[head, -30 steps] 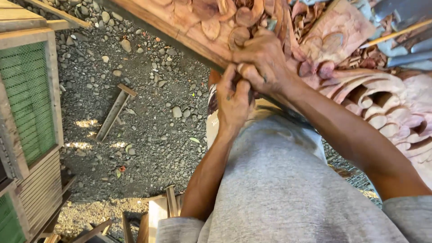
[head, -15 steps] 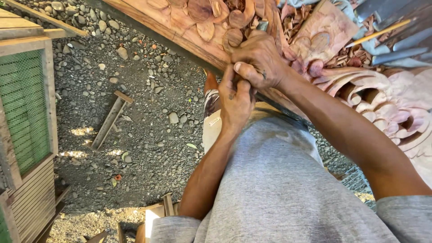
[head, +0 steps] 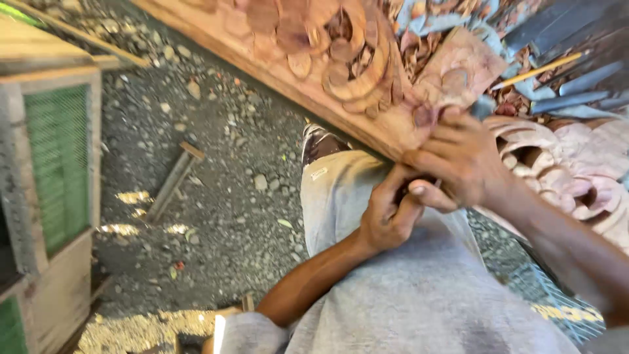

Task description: Carving an ornate design into a piece of wood using various chisels and a mallet.

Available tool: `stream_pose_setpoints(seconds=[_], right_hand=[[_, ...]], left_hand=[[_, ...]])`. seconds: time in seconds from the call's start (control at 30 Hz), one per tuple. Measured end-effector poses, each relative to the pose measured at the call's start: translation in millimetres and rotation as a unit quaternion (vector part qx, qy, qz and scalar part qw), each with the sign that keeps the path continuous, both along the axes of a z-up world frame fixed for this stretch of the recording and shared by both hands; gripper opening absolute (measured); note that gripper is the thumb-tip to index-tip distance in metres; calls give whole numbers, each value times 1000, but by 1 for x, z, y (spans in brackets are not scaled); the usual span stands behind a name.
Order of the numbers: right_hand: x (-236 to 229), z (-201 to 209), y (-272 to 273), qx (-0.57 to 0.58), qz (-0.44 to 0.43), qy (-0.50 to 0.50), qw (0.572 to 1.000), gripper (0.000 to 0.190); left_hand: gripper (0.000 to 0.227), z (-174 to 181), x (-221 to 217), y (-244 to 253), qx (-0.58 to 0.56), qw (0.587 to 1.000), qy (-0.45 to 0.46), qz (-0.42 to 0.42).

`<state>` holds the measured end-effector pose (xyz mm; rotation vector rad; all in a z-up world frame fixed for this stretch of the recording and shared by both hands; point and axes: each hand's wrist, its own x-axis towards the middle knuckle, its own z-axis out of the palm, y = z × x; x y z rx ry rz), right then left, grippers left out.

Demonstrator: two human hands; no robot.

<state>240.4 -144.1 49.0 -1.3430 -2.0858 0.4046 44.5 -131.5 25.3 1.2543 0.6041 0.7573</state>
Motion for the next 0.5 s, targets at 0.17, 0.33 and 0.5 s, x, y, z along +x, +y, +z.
stream_pose_setpoints(seconds=[0.17,0.33,0.5], right_hand=[[-30,-13,-53,-170,-218,23,961,29],[-53,-17,-58,-224,-426,119,868,38],[-79,-6,-37,-218,-576,165,770,49]], left_hand=[[22,5,-24,66,-156,922,65,-348],[25,-1,-18,149,4,941,193,-277],[31,-5,20,223,405,847,240,-247]])
